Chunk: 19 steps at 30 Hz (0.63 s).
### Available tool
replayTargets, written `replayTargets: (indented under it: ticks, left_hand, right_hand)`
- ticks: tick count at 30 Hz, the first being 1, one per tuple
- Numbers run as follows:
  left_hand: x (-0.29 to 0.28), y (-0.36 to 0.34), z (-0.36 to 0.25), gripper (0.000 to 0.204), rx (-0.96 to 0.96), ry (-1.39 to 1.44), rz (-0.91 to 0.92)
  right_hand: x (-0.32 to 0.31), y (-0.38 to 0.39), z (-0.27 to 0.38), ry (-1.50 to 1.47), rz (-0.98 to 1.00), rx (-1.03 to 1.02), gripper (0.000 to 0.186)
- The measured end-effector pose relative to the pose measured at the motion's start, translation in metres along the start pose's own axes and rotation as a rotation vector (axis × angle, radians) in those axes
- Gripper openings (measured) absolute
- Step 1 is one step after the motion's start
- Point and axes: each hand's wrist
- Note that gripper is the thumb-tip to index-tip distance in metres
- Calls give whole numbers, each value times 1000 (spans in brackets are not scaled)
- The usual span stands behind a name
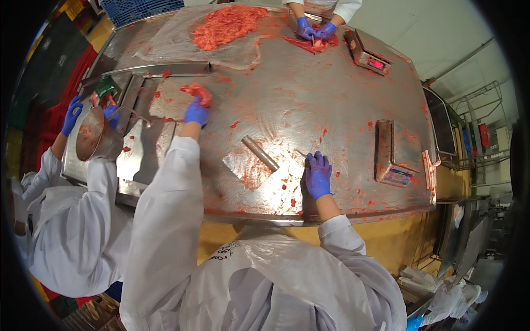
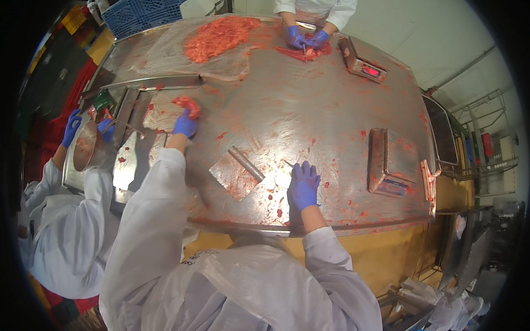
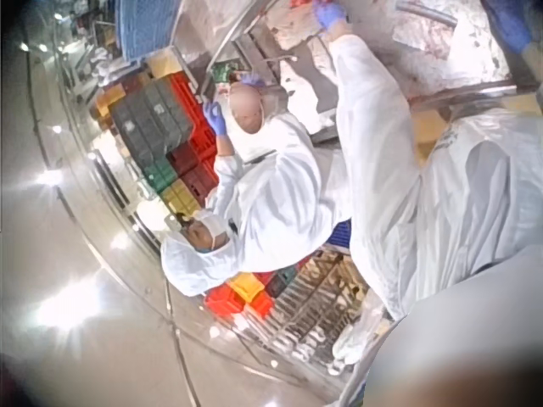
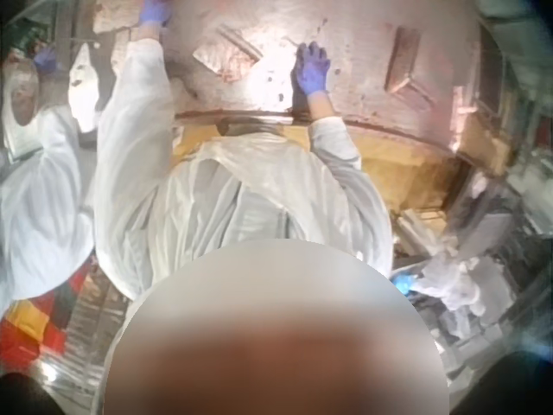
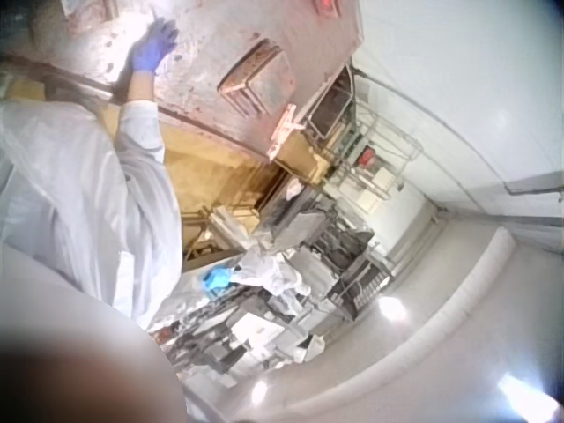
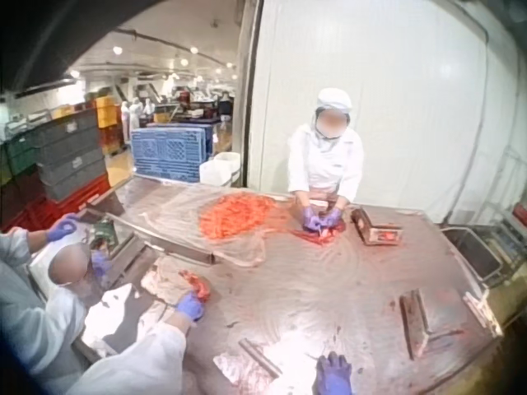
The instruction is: The person cuts and separates raw red meat on a stainless steel table using a knife. They repeatedly pick up pieces, trim them, and place the cut portions into a metal tray.
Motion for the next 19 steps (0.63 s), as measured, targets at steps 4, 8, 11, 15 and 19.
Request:
replayTargets:
  ticks: [4,8,11,15,19]
  left_hand:
    - [-19,-5,-35,49,-31,391,202]
    - [-67,29,-89,68,-35,649,121]
    - [-115,69,-103,68,-146,249,239]
    - [-97,116,-69,103,-440,-234,534]
    - [-112,170,-80,119,-512,-335,647]
  right_hand:
    - [-10,3,13,2,28,-12,40]
    - [-20,5,16,52,17,-48,36]
    - [-32,10,19,-7,73,-40,45]
    - [-26,1,11,-13,124,-56,47]
    - [-48,-11,27,133,349,-133,53]
Point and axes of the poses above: each hand's wrist, its own y-axis away from the middle knuckle, its own x-axis out of the palm, z = x × y, and after that the axes turned 10 degrees about x, right-handed
